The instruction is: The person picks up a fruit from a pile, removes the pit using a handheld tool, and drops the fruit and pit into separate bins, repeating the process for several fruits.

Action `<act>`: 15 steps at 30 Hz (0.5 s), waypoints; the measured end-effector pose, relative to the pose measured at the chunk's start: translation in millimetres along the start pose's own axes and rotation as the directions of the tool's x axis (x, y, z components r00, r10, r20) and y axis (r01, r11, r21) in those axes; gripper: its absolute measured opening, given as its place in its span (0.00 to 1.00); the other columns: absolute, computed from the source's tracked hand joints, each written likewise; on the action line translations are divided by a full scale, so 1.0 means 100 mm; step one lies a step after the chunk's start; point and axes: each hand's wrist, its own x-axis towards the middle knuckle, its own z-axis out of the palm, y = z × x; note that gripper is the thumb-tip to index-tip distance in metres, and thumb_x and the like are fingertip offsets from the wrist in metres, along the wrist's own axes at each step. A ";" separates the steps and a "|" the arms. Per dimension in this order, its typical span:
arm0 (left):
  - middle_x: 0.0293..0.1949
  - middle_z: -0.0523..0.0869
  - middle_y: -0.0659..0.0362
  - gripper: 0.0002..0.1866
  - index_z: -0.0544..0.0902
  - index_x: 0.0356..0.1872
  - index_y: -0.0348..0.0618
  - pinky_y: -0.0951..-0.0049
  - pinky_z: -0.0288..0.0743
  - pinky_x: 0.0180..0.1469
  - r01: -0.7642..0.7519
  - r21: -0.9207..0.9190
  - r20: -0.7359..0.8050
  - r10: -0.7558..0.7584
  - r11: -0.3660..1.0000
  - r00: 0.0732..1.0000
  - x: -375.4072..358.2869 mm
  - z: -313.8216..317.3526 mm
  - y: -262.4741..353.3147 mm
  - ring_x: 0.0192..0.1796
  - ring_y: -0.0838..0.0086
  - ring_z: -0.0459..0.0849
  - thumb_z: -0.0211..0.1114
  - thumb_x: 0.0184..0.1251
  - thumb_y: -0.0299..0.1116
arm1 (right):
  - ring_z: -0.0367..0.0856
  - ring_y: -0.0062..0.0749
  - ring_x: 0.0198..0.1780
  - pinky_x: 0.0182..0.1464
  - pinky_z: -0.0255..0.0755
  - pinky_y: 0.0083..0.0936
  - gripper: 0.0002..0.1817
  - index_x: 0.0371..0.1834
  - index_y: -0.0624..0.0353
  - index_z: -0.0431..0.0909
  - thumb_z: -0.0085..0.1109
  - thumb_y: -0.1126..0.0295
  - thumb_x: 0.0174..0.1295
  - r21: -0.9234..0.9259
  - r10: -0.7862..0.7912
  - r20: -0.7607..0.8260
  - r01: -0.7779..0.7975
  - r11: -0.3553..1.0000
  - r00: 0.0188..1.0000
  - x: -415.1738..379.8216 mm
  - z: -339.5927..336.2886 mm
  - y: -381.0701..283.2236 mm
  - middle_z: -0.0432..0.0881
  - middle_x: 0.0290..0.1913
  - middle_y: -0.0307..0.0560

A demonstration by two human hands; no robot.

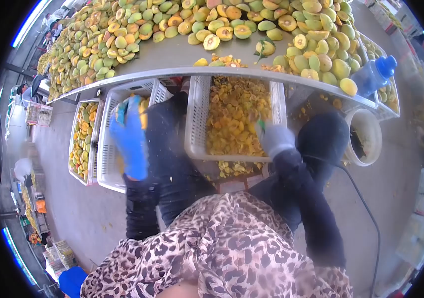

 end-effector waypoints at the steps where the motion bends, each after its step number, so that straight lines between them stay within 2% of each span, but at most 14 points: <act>1: 0.39 0.82 0.54 0.10 0.82 0.41 0.41 0.66 0.73 0.45 -0.011 0.000 -0.004 0.011 1.000 1.000 0.04 0.03 -0.27 0.43 0.62 0.80 0.61 0.59 0.28 | 0.82 0.55 0.31 0.35 0.75 0.46 0.23 0.34 0.58 0.79 0.46 0.48 0.67 0.023 -0.027 0.061 0.025 0.999 0.998 -0.04 0.05 0.02 0.81 0.26 0.60; 3: 0.41 0.83 0.52 0.10 0.82 0.42 0.41 0.61 0.74 0.46 -0.068 0.434 0.066 0.044 0.899 0.997 0.12 0.13 -0.59 0.43 0.58 0.80 0.60 0.61 0.29 | 0.81 0.56 0.29 0.33 0.73 0.46 0.22 0.32 0.58 0.77 0.48 0.49 0.66 0.152 -0.104 0.032 0.098 0.983 0.994 -0.07 0.30 0.06 0.80 0.24 0.59; 4: 0.40 0.83 0.51 0.11 0.82 0.43 0.40 0.60 0.73 0.47 -0.342 0.401 0.095 0.333 0.850 0.938 0.24 0.24 -0.53 0.43 0.55 0.80 0.60 0.61 0.31 | 0.81 0.56 0.29 0.33 0.73 0.46 0.22 0.32 0.58 0.77 0.48 0.49 0.66 0.155 -0.110 0.032 0.104 0.982 0.993 -0.06 0.30 0.01 0.80 0.24 0.59; 5: 0.40 0.83 0.50 0.12 0.81 0.43 0.40 0.58 0.73 0.48 -0.588 0.363 0.115 0.591 0.723 0.798 0.38 0.43 -0.44 0.43 0.52 0.81 0.59 0.61 0.32 | 0.81 0.56 0.30 0.34 0.73 0.46 0.20 0.33 0.57 0.78 0.49 0.50 0.66 0.192 -0.130 0.073 0.114 0.975 0.989 -0.04 0.27 -0.08 0.81 0.26 0.59; 6: 0.44 0.82 0.47 0.14 0.81 0.46 0.39 0.59 0.72 0.53 -0.430 0.119 0.187 0.405 0.895 0.895 0.46 0.68 -0.32 0.48 0.54 0.80 0.58 0.63 0.34 | 0.81 0.56 0.32 0.36 0.74 0.46 0.19 0.33 0.56 0.79 0.50 0.51 0.65 0.229 -0.149 0.112 0.121 0.966 0.982 -0.02 0.26 -0.15 0.82 0.28 0.58; 7: 0.49 0.81 0.45 0.16 0.80 0.49 0.37 0.59 0.70 0.58 -0.197 -0.114 0.304 0.223 0.974 0.926 0.54 0.98 -0.21 0.54 0.55 0.79 0.56 0.66 0.35 | 0.81 0.56 0.32 0.36 0.74 0.46 0.19 0.33 0.56 0.79 0.50 0.51 0.65 0.230 -0.153 0.109 0.125 0.965 0.982 -0.01 0.26 -0.18 0.82 0.28 0.58; 9: 0.50 0.81 0.45 0.18 0.81 0.48 0.38 0.61 0.70 0.58 -0.054 -0.155 0.483 0.124 0.986 0.867 0.73 1.53 -0.16 0.53 0.56 0.79 0.55 0.65 0.40 | 0.81 0.56 0.30 0.35 0.73 0.46 0.18 0.31 0.57 0.78 0.52 0.52 0.65 0.275 -0.190 0.111 0.154 0.949 0.975 0.00 0.31 -0.19 0.81 0.26 0.58; 10: 0.50 0.81 0.45 0.18 0.81 0.48 0.38 0.61 0.70 0.58 -0.055 -0.154 0.482 0.124 0.986 0.868 0.86 1.67 -0.08 0.53 0.56 0.79 0.55 0.65 0.40 | 0.81 0.56 0.30 0.35 0.73 0.47 0.19 0.30 0.58 0.77 0.52 0.51 0.65 0.267 -0.215 0.110 0.179 0.947 0.970 0.01 0.36 -0.16 0.81 0.25 0.58; 11: 0.50 0.81 0.45 0.19 0.82 0.47 0.39 0.61 0.70 0.57 -0.007 -0.052 0.689 0.041 0.999 0.724 0.98 1.79 -0.01 0.53 0.56 0.79 0.56 0.64 0.43 | 0.81 0.56 0.30 0.35 0.73 0.47 0.19 0.30 0.58 0.77 0.52 0.51 0.65 0.268 -0.215 0.109 0.179 0.947 0.971 0.04 0.38 -0.12 0.81 0.25 0.58; 12: 0.50 0.81 0.45 0.20 0.82 0.45 0.40 0.61 0.70 0.56 0.015 0.061 0.846 -0.059 0.998 0.530 1.04 1.89 0.04 0.53 0.55 0.79 0.56 0.63 0.45 | 0.81 0.56 0.30 0.34 0.73 0.47 0.20 0.30 0.58 0.77 0.52 0.51 0.64 0.277 -0.208 0.130 0.166 0.946 0.969 0.05 0.38 -0.09 0.81 0.25 0.58; 13: 0.50 0.81 0.45 0.20 0.82 0.45 0.40 0.61 0.70 0.56 0.014 0.063 0.850 -0.061 0.998 0.523 1.01 1.99 0.05 0.53 0.55 0.79 0.56 0.63 0.45 | 0.81 0.56 0.30 0.34 0.73 0.47 0.20 0.30 0.58 0.77 0.52 0.51 0.64 0.288 -0.201 0.155 0.150 0.946 0.967 0.08 0.38 -0.07 0.81 0.25 0.58; 15: 0.37 0.84 0.48 0.24 0.85 0.38 0.43 0.57 0.73 0.47 -0.234 0.026 0.687 0.153 0.972 0.710 0.90 2.14 0.06 0.43 0.54 0.82 0.58 0.58 0.56 | 0.81 0.55 0.30 0.34 0.73 0.47 0.20 0.30 0.57 0.78 0.52 0.50 0.64 0.264 -0.178 0.187 0.125 0.956 0.966 0.14 0.40 -0.03 0.81 0.26 0.58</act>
